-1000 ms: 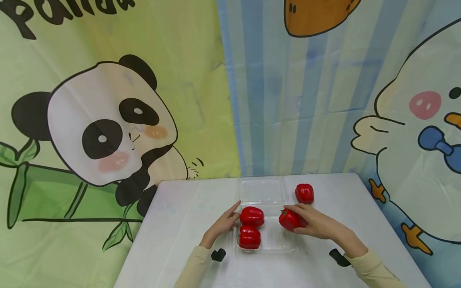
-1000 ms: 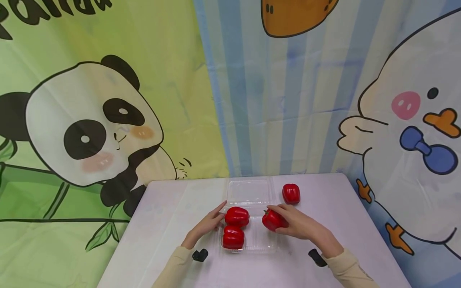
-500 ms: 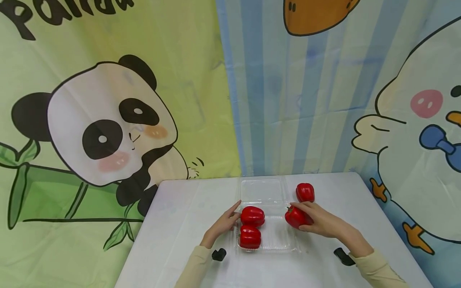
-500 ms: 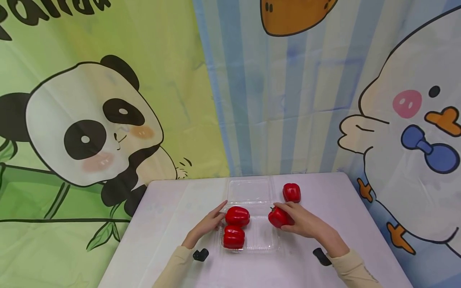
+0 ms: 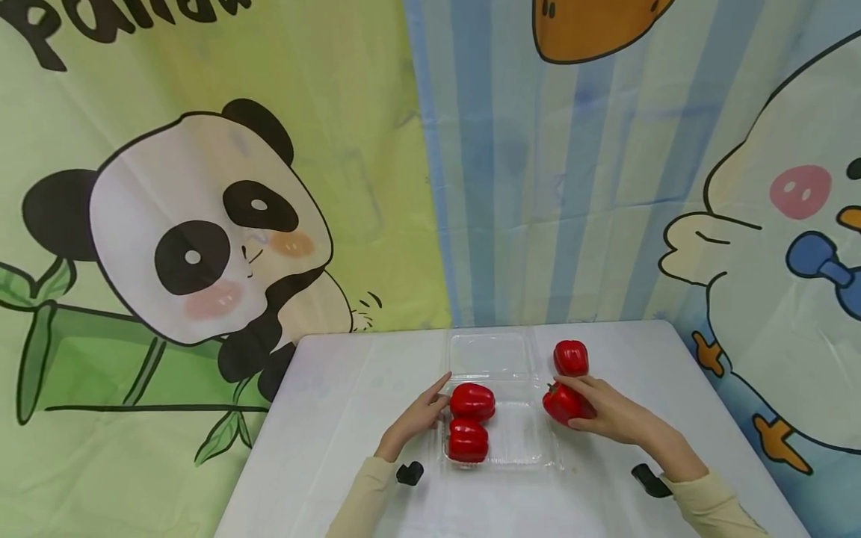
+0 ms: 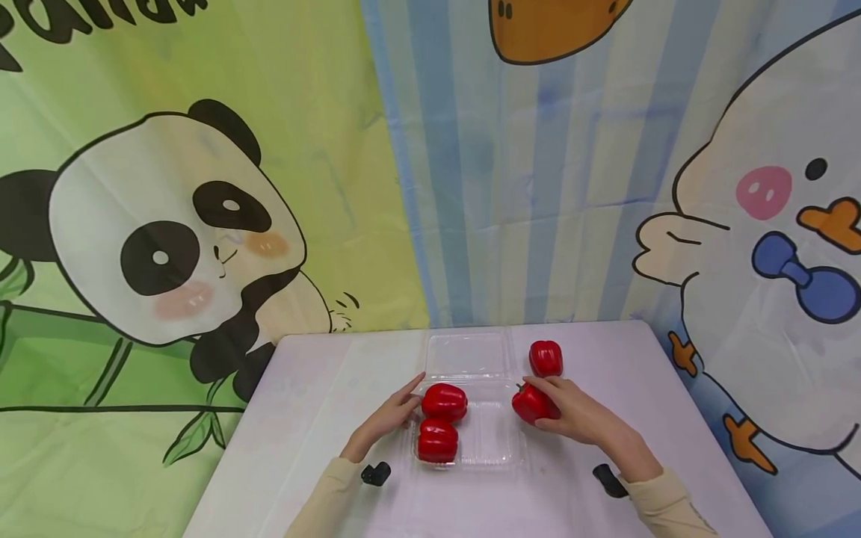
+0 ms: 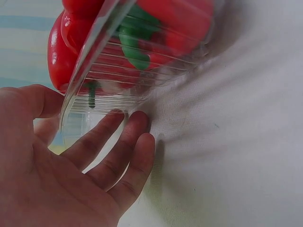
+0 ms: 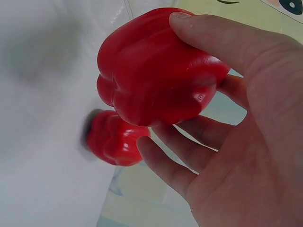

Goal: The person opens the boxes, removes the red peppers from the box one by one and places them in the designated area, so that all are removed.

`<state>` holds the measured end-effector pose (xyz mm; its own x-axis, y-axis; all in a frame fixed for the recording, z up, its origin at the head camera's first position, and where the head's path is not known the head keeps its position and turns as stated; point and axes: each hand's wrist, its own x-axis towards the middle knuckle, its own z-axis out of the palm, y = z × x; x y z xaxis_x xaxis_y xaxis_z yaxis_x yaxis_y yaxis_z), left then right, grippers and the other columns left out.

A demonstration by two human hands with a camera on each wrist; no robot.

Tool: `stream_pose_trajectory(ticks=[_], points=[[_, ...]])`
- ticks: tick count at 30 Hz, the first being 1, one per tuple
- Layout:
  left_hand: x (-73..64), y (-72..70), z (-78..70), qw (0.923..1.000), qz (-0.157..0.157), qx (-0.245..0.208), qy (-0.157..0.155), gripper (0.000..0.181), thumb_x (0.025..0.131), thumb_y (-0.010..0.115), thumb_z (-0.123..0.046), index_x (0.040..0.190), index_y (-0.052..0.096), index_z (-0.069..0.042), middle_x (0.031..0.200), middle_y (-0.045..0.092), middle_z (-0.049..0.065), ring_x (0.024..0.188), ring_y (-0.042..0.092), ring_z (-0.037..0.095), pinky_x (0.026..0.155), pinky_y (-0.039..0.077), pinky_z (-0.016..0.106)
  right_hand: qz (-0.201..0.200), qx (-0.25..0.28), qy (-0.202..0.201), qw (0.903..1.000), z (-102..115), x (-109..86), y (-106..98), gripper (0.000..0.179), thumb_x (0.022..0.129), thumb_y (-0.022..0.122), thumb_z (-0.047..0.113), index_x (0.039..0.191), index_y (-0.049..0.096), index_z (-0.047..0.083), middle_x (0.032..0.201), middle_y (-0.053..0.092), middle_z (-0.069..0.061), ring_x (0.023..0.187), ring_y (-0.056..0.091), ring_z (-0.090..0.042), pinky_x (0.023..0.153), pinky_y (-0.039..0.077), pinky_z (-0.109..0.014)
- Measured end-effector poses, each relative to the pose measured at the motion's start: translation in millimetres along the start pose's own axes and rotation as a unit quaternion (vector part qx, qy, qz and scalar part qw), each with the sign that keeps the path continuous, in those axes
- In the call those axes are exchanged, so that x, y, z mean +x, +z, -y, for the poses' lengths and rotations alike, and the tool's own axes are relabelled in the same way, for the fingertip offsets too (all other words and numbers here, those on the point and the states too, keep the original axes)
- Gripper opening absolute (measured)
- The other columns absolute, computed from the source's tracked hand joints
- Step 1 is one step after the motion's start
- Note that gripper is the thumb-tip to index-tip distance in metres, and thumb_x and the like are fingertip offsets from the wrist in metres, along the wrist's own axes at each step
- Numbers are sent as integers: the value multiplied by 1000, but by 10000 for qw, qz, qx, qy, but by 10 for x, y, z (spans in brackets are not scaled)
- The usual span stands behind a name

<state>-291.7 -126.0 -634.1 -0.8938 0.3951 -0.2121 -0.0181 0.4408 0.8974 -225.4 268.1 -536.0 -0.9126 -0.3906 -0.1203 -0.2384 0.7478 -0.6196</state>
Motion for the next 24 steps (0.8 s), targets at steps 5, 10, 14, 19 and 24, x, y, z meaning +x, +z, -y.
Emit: stream_pose_trajectory(ticks=[5,10,14,19,24], points=[[9,3,0,10000,12,5,8,56,106,45,-26,159,29,-30,107,64,10,79,56,18,64,47,28,-59,-53,33,10000,-56,-19,-8,86,76,87,31,148,45,15,140,48,-24,126,45,-47,81,59,-48],[5,4,-7,10000,-2,21,10,56,106,46,-27,159,29,-30,106,63,11,79,55,18,64,47,29,-106,-107,99,9998,-120,-29,-11,85,76,87,31,148,45,13,135,52,-24,123,48,-46,79,59,-47],[6,-1,-8,10000,-2,15,24,57,105,46,-27,159,29,-31,106,63,11,79,55,19,65,47,29,-128,-109,155,9997,-182,-36,-19,85,76,87,31,148,45,14,135,52,-24,122,48,-46,79,59,-48],[2,-14,-7,10000,31,14,54,58,105,46,-23,160,28,-25,103,62,12,78,55,20,65,48,29,-206,-159,204,9995,-230,-44,-43,85,75,87,30,147,45,12,134,52,-26,121,49,-47,79,59,-48],[10,-7,-2,10000,33,35,55,57,105,45,-24,160,28,-28,104,62,11,78,55,19,64,48,28,-246,-172,393,9988,-293,-74,-62,89,74,88,31,148,43,11,134,51,-27,120,49,-47,78,60,-47]])
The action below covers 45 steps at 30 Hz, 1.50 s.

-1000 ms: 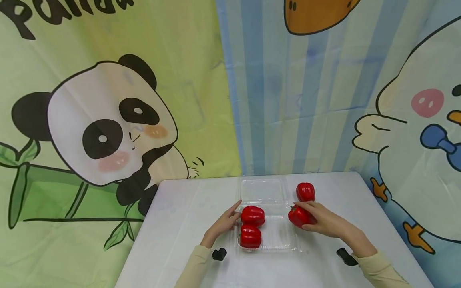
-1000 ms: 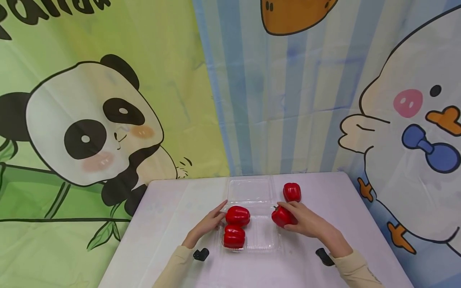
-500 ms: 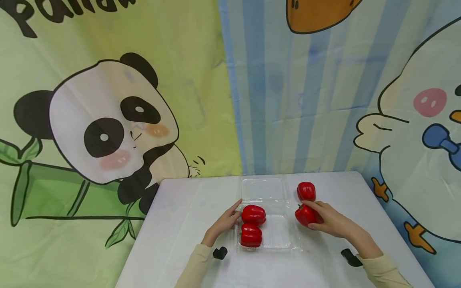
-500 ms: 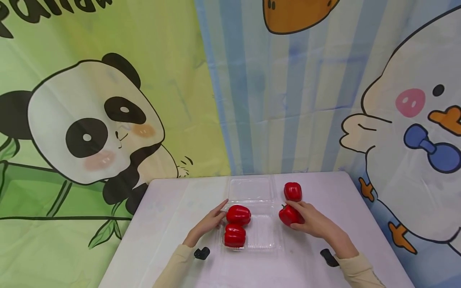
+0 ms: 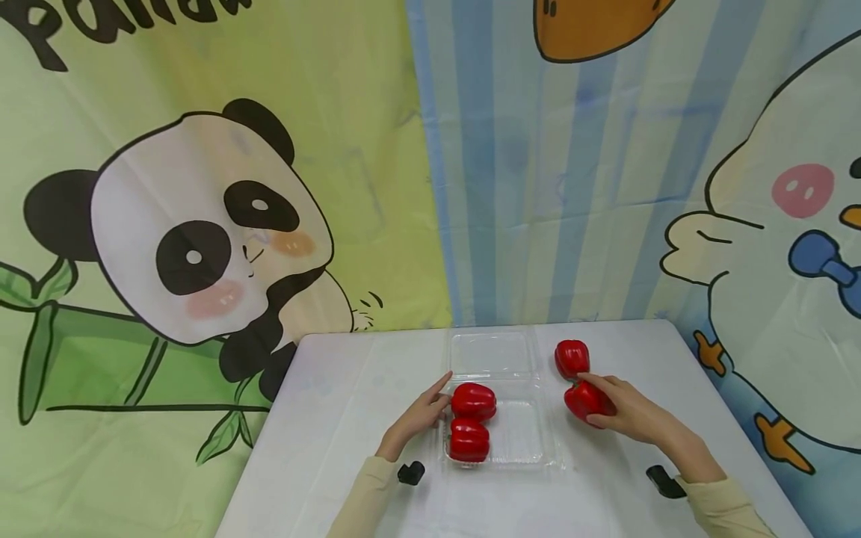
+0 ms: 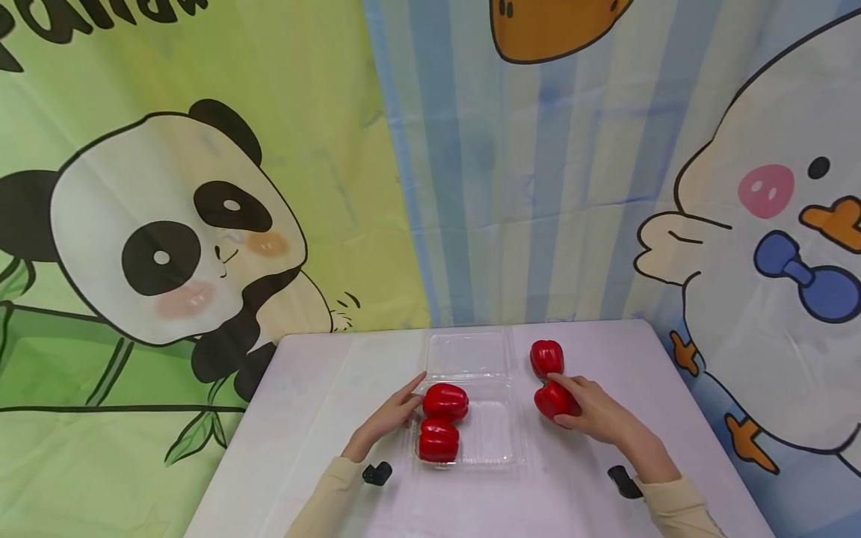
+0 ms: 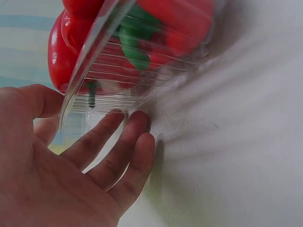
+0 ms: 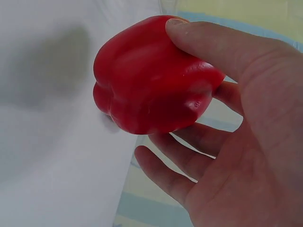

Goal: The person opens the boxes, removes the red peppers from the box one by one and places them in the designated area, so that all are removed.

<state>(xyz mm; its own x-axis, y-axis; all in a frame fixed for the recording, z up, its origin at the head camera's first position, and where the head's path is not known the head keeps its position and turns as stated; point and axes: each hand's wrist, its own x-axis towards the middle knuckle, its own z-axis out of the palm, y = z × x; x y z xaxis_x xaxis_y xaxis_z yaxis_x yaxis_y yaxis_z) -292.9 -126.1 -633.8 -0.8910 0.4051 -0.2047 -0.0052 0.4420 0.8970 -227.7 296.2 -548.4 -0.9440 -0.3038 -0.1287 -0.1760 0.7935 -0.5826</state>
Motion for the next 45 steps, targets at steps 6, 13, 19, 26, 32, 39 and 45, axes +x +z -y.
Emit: stream_pose_trajectory(ticks=[6,13,19,26,32,39,45], points=[[4,3,-2,10000,-6,35,-29,57,105,46,-25,159,29,-31,110,63,11,78,56,18,64,48,27,-108,-104,245,9996,-63,-35,-25,90,75,88,31,148,42,7,132,51,-29,118,50,-49,77,59,-49],[-4,-2,6,10000,-30,5,-2,57,105,46,-24,159,30,-29,110,63,12,78,56,19,64,48,28,-362,-184,346,9986,-149,-52,4,87,79,84,30,149,39,4,132,51,-32,116,50,-50,76,60,-49],[-7,11,16,9999,-31,85,-66,56,106,45,-27,159,29,-34,113,63,10,81,56,18,66,49,27,-606,-248,618,9959,-249,-47,56,87,82,82,31,149,36,2,130,51,-36,116,51,-53,77,59,-53],[2,14,22,9999,-34,93,-39,57,105,45,-26,159,29,-32,115,65,10,81,57,17,66,49,28,-784,-231,833,9932,-327,-17,51,87,83,81,31,148,35,-1,129,50,-37,116,49,-54,76,59,-54],[12,5,33,10000,10,37,-11,57,105,44,-24,160,28,-28,117,66,12,79,58,16,64,49,27,-849,-77,1156,9896,-393,6,59,89,84,80,32,149,31,-4,132,46,-39,117,46,-56,78,58,-55],[13,3,28,10000,9,70,-50,57,106,44,-25,160,28,-31,110,66,9,78,57,15,64,49,27,-993,-87,1536,9831,-500,69,82,94,84,78,35,151,26,-6,134,41,-42,120,41,-59,81,56,-59],[15,8,35,10000,-6,24,-38,57,105,45,-25,159,29,-30,113,65,9,78,56,16,65,49,28,-1095,-98,1611,9808,-568,139,84,94,85,77,34,150,25,-7,133,41,-42,120,41,-59,82,56,-60]])
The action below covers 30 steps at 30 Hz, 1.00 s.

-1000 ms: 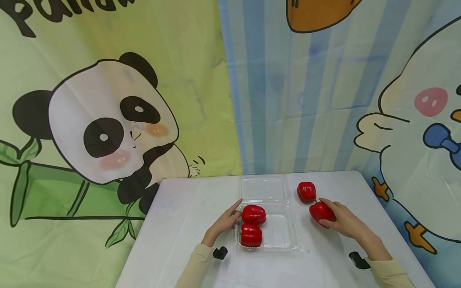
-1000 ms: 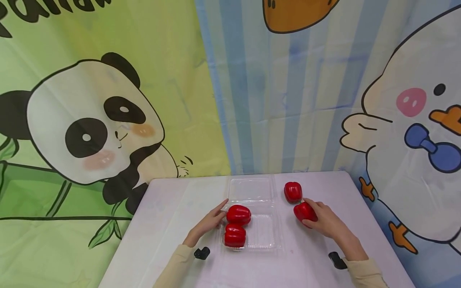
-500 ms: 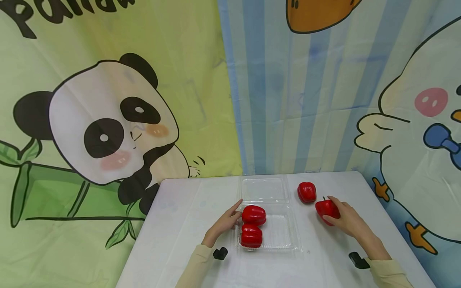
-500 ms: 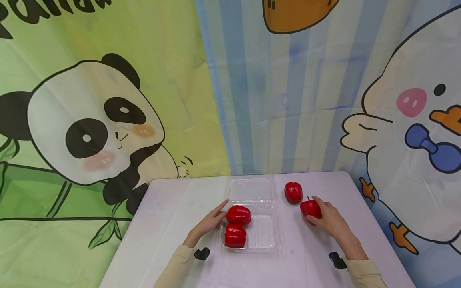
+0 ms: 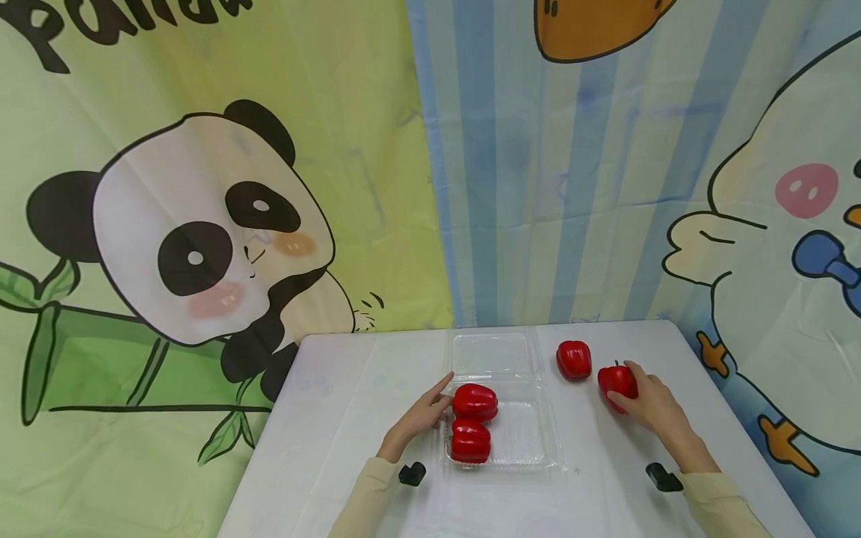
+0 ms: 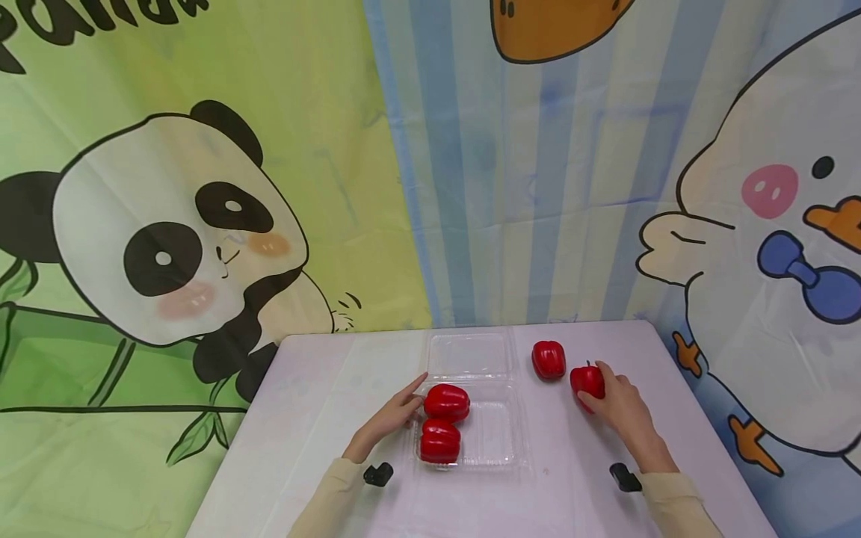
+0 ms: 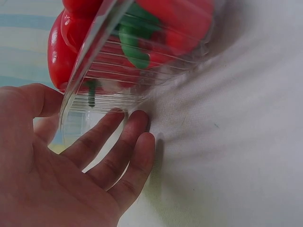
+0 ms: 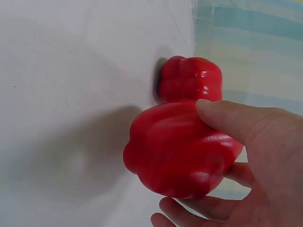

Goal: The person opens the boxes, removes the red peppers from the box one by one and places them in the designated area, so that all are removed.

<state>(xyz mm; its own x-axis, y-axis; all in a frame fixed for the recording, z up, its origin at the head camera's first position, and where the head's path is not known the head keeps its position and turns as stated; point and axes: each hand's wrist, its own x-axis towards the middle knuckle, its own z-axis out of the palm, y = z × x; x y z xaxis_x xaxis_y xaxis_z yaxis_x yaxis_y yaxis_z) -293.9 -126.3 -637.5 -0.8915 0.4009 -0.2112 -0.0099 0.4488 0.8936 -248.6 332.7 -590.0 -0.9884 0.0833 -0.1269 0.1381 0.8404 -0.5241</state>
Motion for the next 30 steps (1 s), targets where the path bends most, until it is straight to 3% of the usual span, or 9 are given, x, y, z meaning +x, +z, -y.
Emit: stream_pose_trajectory(ticks=[11,30], points=[[-11,-2,-19,10000,-35,-18,3,57,105,46,-27,159,30,-32,113,65,10,80,58,18,66,50,30,-113,-127,146,9997,19,190,10,90,87,75,33,149,25,-9,132,41,-44,118,42,-60,83,54,-63],[-22,-9,-30,10000,-24,-15,11,57,105,47,-27,159,29,-30,113,66,9,80,57,19,67,51,32,205,-275,567,9978,121,408,-6,88,88,72,32,148,25,-10,134,38,-44,118,41,-60,86,52,-66]])
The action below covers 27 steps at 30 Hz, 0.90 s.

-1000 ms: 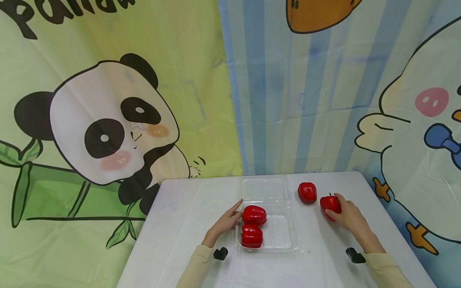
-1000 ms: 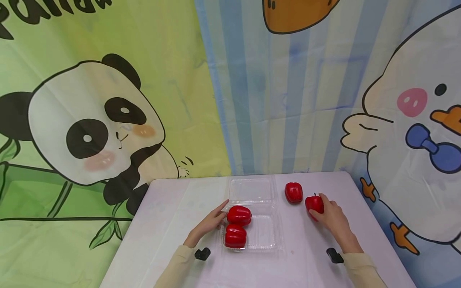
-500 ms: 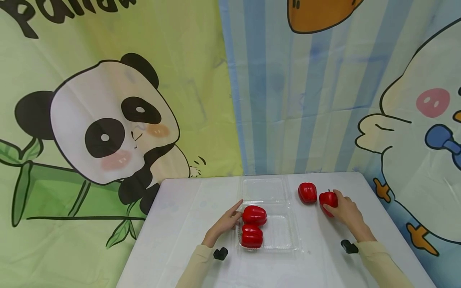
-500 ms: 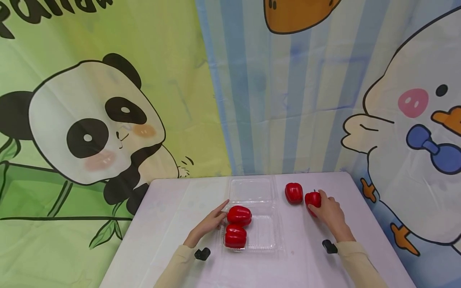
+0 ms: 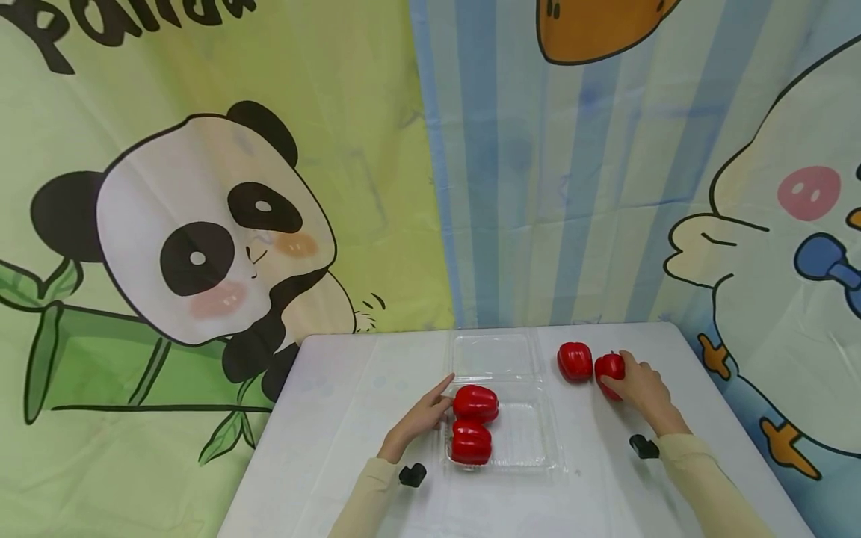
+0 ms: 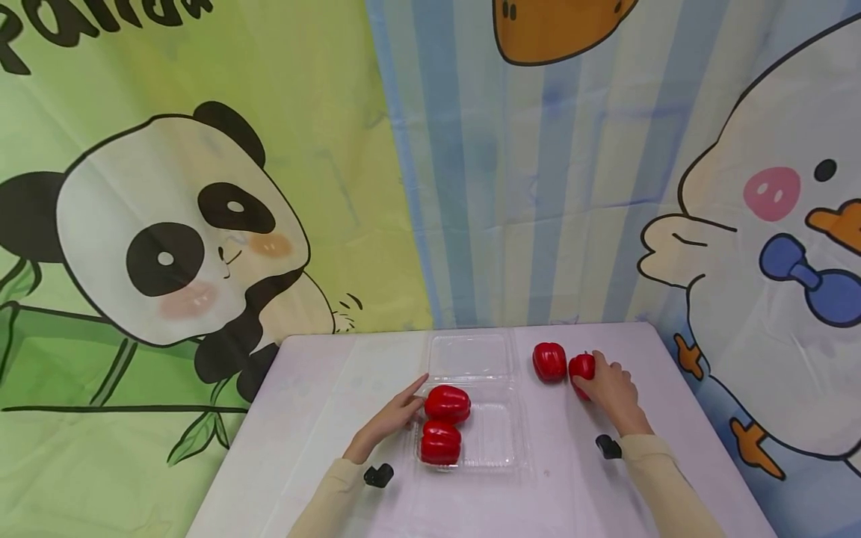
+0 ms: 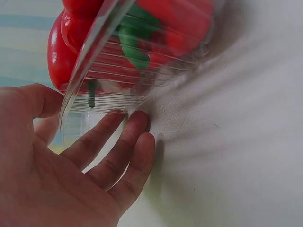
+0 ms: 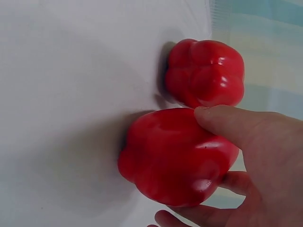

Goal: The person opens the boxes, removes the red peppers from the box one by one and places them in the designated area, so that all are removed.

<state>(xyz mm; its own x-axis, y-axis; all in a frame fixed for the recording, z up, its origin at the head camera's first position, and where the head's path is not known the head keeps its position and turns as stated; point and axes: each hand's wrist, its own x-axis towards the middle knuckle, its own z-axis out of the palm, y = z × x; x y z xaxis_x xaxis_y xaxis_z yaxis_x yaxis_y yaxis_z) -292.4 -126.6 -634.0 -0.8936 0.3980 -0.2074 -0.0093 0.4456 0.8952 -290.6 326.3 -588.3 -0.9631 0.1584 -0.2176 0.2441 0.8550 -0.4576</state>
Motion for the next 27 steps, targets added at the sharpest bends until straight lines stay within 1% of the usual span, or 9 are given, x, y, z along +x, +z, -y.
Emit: stream_pose_trajectory(ticks=[6,13,20,24,27], points=[[-17,-7,-2,10000,-21,32,-47,57,105,47,-27,159,29,-30,113,66,9,79,57,19,67,50,32,164,-5,177,9997,47,105,-29,88,88,71,34,149,24,-11,135,37,-44,119,41,-59,89,50,-67],[-10,-2,-6,10000,33,70,-26,57,105,46,-27,160,28,-28,109,66,9,79,57,20,66,49,30,227,-8,326,9992,50,186,-45,88,90,70,33,148,22,-11,135,36,-44,119,39,-60,90,50,-67],[4,12,17,9999,24,118,-16,57,105,45,-28,160,28,-29,112,67,8,77,56,17,66,50,30,244,125,388,9989,43,239,-59,89,91,69,33,150,19,-11,138,34,-44,121,38,-61,92,48,-68],[5,14,19,9999,14,97,-25,57,105,46,-29,159,29,-31,115,67,9,76,56,15,66,50,29,250,112,410,9988,46,259,-66,90,91,69,35,150,19,-11,138,34,-44,121,38,-61,93,48,-68],[6,11,15,10000,4,82,-32,57,105,47,-29,159,29,-32,114,67,9,76,56,15,66,50,29,263,77,392,9989,53,258,-67,90,91,68,36,149,18,-12,137,34,-45,121,37,-62,93,47,-68]])
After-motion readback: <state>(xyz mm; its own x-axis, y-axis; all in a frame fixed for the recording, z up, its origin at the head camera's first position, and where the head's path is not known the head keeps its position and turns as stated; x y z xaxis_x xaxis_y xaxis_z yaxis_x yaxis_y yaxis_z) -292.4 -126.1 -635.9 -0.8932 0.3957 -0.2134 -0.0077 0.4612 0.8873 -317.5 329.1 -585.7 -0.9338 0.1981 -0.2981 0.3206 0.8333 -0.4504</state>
